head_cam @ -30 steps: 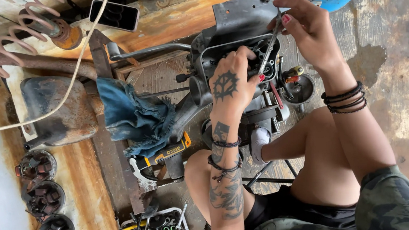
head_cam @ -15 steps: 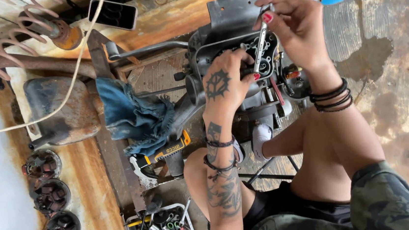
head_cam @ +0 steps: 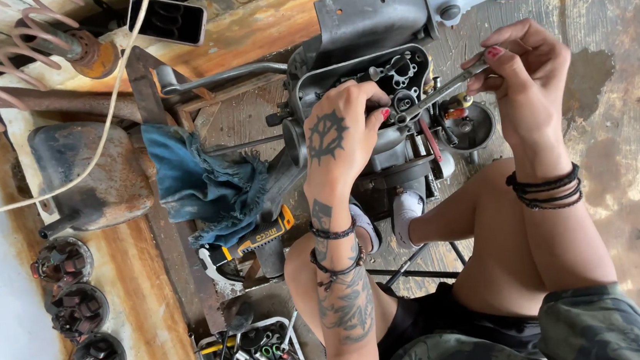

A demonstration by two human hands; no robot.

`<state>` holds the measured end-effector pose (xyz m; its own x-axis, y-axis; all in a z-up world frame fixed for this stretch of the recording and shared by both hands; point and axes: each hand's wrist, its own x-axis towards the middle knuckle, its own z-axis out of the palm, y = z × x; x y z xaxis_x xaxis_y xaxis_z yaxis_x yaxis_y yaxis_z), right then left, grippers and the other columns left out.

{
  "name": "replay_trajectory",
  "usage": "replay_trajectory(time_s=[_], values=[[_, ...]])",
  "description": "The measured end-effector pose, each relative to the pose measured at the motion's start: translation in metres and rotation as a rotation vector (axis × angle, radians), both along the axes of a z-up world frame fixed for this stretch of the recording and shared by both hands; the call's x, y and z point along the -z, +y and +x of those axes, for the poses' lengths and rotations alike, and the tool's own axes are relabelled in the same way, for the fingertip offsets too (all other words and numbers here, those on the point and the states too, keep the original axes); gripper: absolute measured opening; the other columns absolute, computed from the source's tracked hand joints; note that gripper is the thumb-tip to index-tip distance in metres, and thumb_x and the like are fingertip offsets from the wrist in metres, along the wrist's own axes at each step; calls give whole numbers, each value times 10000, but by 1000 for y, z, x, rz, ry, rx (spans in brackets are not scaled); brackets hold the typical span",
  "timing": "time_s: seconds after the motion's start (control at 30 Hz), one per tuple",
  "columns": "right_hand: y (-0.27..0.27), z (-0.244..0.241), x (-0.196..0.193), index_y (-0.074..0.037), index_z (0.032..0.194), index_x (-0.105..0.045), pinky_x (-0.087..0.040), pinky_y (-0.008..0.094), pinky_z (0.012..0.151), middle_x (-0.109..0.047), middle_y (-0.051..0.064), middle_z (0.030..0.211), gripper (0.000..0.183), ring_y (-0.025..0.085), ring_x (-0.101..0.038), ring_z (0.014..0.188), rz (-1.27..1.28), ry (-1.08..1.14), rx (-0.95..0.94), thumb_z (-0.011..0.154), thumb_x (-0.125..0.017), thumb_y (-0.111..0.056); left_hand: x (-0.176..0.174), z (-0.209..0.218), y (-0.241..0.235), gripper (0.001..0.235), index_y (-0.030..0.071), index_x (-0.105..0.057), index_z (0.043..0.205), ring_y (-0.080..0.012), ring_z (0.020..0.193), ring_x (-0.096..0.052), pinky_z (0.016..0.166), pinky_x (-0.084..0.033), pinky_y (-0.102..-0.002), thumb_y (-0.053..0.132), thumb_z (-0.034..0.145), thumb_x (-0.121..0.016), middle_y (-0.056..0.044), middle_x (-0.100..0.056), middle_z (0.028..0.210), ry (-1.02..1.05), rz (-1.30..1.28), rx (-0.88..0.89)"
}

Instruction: Repairing a motorcycle engine by using a wrench and screwdriver to adjust or remove internal components.

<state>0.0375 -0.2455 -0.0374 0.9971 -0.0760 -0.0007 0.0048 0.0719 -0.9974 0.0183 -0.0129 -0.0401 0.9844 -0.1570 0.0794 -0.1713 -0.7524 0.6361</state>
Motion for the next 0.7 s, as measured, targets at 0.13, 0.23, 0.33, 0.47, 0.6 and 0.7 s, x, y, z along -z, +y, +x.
replay_trajectory(time_s=[0.13,0.23,0.33,0.47,0.6,0.7], values=[[-1,1,8,-37,1047,-635,-562,190,502,-636,60,835,56,158,-704,628,20,7,-11,1036,-580,-42,-4,0,0,104,188,-739,962,-277,876,-709,679,-516,-407,137,876,-770,-27,-742,920,29,12,-13],[-6,1,11,-20,997,-579,-601,217,525,-702,157,891,51,189,-706,618,-8,46,-53,1021,-558,20,-4,1,0,53,188,-749,927,-262,871,-709,673,-519,-398,179,879,-769,-11,-749,900,24,18,3],[-14,1,14,-23,926,-560,-624,227,523,-638,127,799,133,225,-730,638,62,87,-108,995,-525,86,-4,2,1,78,192,-745,947,-253,858,-696,648,-521,-396,232,889,-777,-7,-722,881,3,42,28],[-21,-9,8,-18,920,-578,-664,172,579,-683,112,811,169,164,-745,655,65,55,-308,1014,-682,78,-4,6,1,68,180,-739,886,-232,817,-700,653,-505,-381,218,869,-792,3,-733,869,-9,-4,26],[-24,-37,26,93,1121,-595,-657,225,570,-700,183,906,225,180,-734,637,-209,107,-476,927,-703,58,-2,10,-8,165,178,-696,801,-185,768,-711,580,-520,-356,278,848,-818,37,-751,823,-27,-51,-19],[-7,-48,28,150,1214,-581,-619,335,437,-655,240,839,292,201,-687,485,-142,16,-561,928,-589,90,-12,12,-7,129,124,-719,927,-268,812,-738,682,-585,-459,186,845,-797,-34,-696,808,135,-145,-12]])
